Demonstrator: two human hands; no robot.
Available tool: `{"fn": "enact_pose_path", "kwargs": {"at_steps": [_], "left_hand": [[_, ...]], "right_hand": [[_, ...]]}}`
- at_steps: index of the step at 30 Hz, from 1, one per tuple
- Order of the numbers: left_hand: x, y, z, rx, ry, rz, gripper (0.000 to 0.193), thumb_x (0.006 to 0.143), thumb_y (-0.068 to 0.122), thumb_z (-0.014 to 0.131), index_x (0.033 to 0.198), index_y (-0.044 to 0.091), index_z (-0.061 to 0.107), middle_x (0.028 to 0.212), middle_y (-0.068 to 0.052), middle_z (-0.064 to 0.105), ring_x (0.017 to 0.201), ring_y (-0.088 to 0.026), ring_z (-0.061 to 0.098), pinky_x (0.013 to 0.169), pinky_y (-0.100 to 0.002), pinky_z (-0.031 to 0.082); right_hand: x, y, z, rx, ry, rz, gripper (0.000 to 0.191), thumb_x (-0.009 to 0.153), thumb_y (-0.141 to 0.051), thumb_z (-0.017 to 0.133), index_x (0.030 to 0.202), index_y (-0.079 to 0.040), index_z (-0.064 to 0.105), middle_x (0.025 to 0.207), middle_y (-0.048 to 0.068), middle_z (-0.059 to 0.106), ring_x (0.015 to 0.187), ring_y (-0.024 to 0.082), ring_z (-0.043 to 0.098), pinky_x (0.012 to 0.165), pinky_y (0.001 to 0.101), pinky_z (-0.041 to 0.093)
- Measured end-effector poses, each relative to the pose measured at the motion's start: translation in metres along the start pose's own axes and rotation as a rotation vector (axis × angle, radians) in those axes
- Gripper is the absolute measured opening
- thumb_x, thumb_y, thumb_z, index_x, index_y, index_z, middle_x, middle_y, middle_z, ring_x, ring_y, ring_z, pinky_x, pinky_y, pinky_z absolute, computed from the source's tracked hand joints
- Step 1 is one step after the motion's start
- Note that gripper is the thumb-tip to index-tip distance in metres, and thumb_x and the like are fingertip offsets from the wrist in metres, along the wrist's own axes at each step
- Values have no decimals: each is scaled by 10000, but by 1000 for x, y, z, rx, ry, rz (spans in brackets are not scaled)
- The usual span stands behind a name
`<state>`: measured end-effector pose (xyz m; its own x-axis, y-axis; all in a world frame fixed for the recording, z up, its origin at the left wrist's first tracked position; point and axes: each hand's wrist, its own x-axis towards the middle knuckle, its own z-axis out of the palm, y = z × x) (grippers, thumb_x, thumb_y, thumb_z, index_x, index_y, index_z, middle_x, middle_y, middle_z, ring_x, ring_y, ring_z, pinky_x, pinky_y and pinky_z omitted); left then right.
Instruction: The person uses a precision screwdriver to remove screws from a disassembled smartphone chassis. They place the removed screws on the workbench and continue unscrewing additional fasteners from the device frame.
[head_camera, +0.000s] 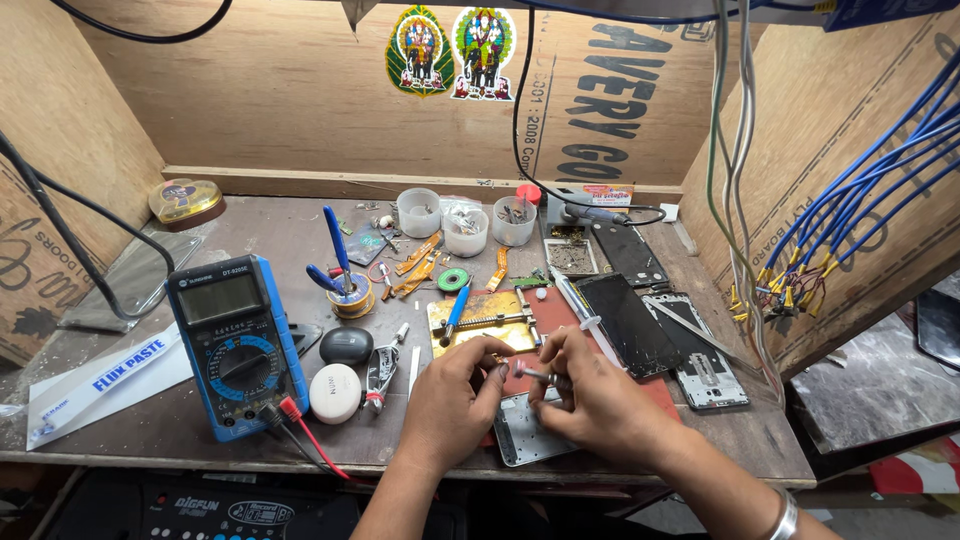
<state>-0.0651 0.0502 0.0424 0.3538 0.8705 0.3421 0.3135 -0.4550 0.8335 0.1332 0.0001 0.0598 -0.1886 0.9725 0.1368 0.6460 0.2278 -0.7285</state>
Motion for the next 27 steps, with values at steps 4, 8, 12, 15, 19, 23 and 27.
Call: {"fn": "enact_pose_path", "kwargs": {"at_steps": [4,8,12,15,19,23,27], "left_hand": [[-1,1,0,-4,-17,-28,187,867,143,670,1043,116,725,817,-56,733,689,-190,717,620,-345,552],[-1,2,0,25,-13,-46,163,868,161,691,1017,123,744,803,-57,733,675,-204,696,615,-348,542],[-1,1,0,24,-14,-9,152,866,164,698,1004,120,744,809,-51,728,682,-197,696,612,-340,544],[-1,1,-1,41,-30,13,146,860,172,706,993,120,738,817,-42,735,687,-194,696,613,-337,542],[-2,1,-1,39,-39,11,135,859,182,712,977,122,737,806,-45,739,687,-194,699,615,-339,544],[-1,2,0,47,-50,11,133,858,185,717,972,119,737,799,-38,743,674,-193,696,616,-341,544],[-2,2,-2,59,-94,36,158,839,195,742,983,129,738,777,-31,744,668,-180,710,633,-327,556]], "right_hand": [[-11,5,3,18,-82,-69,443,849,-78,746,1140,-96,413,871,67,731,764,161,740,692,324,587],[-20,7,4,69,-94,-36,420,852,-85,744,1125,-105,426,898,65,746,826,171,781,731,335,605],[-25,7,4,-113,-54,-52,435,846,-161,794,1104,-97,449,914,82,728,764,254,746,668,383,581],[-27,5,3,-210,-58,-162,442,866,-178,784,1138,-88,448,912,100,733,795,317,728,671,414,570],[-27,5,0,-278,-94,-167,413,876,-180,779,1133,-92,468,905,124,728,845,356,725,698,444,563],[-25,6,0,-147,-60,-255,428,879,-153,749,1176,-69,454,942,113,744,896,303,746,737,404,591],[-27,6,-1,289,-45,11,521,914,-59,559,1419,-124,447,1042,108,786,880,195,709,796,386,576]]}}
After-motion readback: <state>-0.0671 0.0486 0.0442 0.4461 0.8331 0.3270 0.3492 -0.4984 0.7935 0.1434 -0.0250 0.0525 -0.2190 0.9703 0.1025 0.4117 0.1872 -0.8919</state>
